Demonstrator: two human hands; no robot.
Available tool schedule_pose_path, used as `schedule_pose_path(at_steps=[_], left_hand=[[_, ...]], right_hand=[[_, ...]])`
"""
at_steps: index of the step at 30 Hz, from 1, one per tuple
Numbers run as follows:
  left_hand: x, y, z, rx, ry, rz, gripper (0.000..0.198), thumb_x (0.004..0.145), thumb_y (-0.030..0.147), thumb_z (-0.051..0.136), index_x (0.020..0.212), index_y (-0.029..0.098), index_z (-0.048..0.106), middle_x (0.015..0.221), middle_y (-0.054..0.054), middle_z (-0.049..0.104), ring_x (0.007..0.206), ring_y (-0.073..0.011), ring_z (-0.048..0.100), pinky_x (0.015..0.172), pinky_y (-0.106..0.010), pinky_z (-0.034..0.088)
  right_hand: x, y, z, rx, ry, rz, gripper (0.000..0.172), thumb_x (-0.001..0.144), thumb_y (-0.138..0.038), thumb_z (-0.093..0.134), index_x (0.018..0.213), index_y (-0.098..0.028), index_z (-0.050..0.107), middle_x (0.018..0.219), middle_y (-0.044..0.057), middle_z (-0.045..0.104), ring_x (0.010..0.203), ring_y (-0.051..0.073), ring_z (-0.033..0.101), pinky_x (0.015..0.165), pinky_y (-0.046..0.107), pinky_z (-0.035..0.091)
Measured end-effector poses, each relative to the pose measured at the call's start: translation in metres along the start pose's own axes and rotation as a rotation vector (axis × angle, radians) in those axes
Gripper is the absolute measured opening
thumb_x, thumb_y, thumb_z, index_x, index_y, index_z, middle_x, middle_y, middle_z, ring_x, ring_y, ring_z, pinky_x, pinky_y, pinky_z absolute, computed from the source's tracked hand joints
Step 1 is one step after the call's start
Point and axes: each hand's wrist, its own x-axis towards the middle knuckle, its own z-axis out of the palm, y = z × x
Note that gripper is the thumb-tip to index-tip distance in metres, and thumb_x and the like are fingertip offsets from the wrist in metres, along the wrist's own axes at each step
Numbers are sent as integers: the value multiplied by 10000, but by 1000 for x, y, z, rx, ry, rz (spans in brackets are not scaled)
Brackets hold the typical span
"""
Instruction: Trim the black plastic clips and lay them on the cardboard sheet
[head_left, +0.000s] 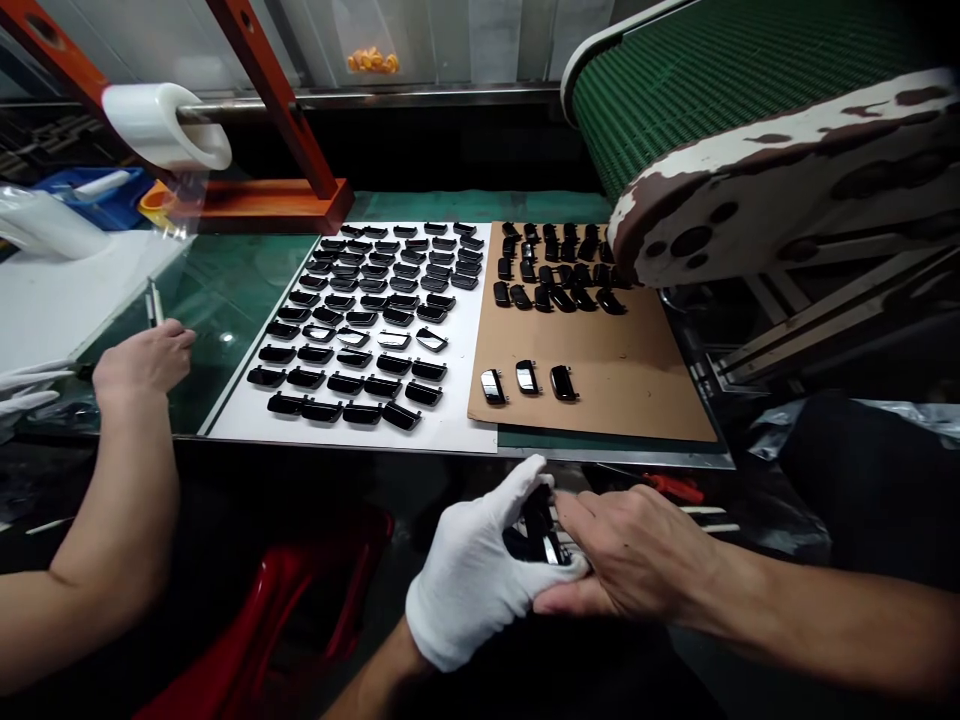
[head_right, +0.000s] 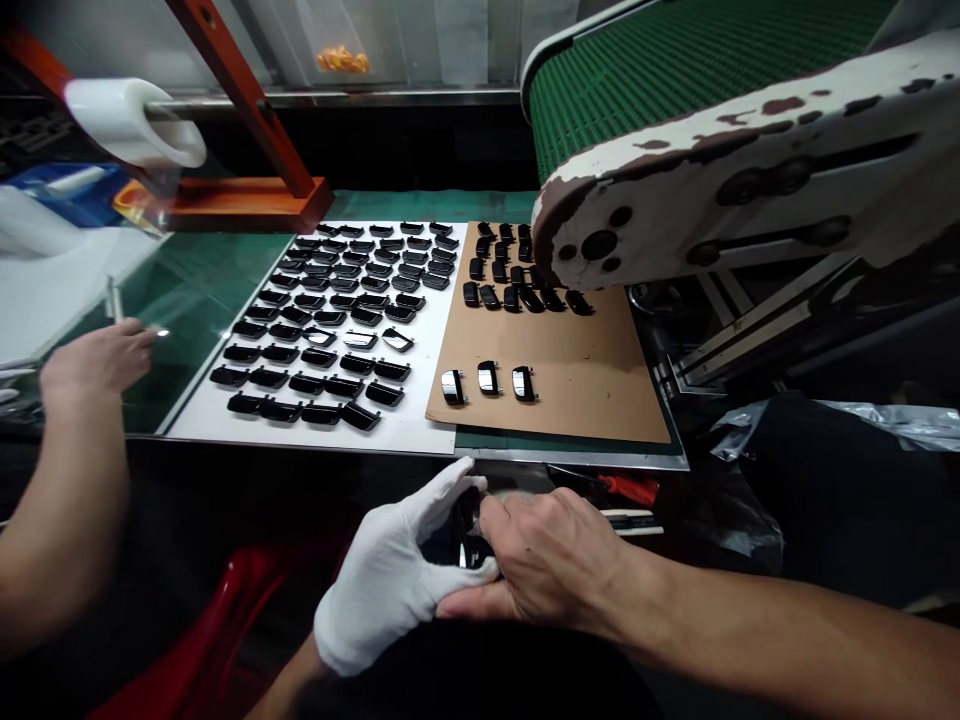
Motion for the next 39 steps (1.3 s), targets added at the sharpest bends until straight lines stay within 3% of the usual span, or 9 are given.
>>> schedule_pose_path(at_steps=[3, 8, 13, 15, 19, 25, 31, 34, 39], left_hand=[[0, -3, 0, -22, 19, 16, 787, 650, 295, 802, 1352, 157, 473, 1174, -65, 677, 1054, -220, 652, 957, -297, 523], [1, -4, -2, -58, 45, 49, 821, 668, 269, 800, 1389, 182, 418, 1187, -53, 661, 1053, -198, 649, 945, -266, 523], [2, -10, -4, -177, 37, 91, 806, 686, 306, 806, 1389, 250, 415, 1222, -42, 636, 1100, -216, 626, 991, -298, 498], [3, -12, -4, -247, 28, 105, 783, 708, 316, 792, 1390, 280, 408, 1247, -42, 618, 1114, -229, 619, 1005, -330, 489], [5, -13, -4, -324, 4, 111, 764, 715, 310, 789, 1382, 278, 417, 1267, -59, 599, 1122, -252, 612, 1032, -379, 463], [7, -8, -3, -385, 0, 54, 755, 697, 293, 802, 1361, 219, 450, 1241, -68, 618, 1150, -248, 593, 1066, -355, 424], [8, -6, -2, -385, 1, 14, 746, 701, 278, 795, 1359, 206, 451, 1211, -53, 638, 1126, -218, 610, 1027, -301, 458], [9, -5, -2, -425, 9, -26, 732, 703, 260, 788, 1353, 198, 456, 1214, -48, 641, 1133, -203, 608, 996, -260, 478], [11, -1, -2, -393, 20, -66, 720, 694, 230, 779, 1339, 170, 465, 1207, -47, 650, 1128, -196, 611, 984, -245, 489]], right_hand=[[-1, 0, 3, 39, 59, -19, 697, 866, -722, 141, 721, -166, 534, 566, 27, 592, 468, 173, 593, 427, 306, 268], [0, -3, 10, 206, 353, -9, 553, 855, -697, 342, 678, -191, 475, 551, -8, 534, 455, 123, 505, 429, 277, 309], [-10, -10, 9, 537, 431, 286, 676, 806, -785, 220, 793, -182, 526, 552, -44, 439, 441, 102, 408, 440, 252, 327], [-16, -13, 10, 732, 447, 449, 670, 882, -698, 125, 888, -192, 565, 580, -35, 429, 487, 116, 425, 476, 257, 333], [-29, -14, 21, 928, 539, 749, 494, 960, -510, 240, 959, -213, 635, 617, -27, 406, 565, 123, 433, 547, 271, 332], [-39, -3, 45, 1196, 482, 811, 477, 931, -536, 363, 1091, -207, 669, 554, -34, 425, 492, 91, 371, 457, 242, 277], [-28, -17, 61, 1955, 545, 859, 609, 845, -682, 408, 1195, -210, 564, 533, -76, 384, 418, 39, 187, 385, 185, 169], [-25, -29, 76, 2151, 470, 860, 605, 822, -694, 444, 1165, -208, 552, 582, -71, 416, 442, 37, 235, 405, 179, 228], [-29, -47, 100, 2136, 304, 968, 485, 755, -527, 686, 1069, -186, 543, 593, -82, 447, 498, 35, 354, 466, 158, 308]])
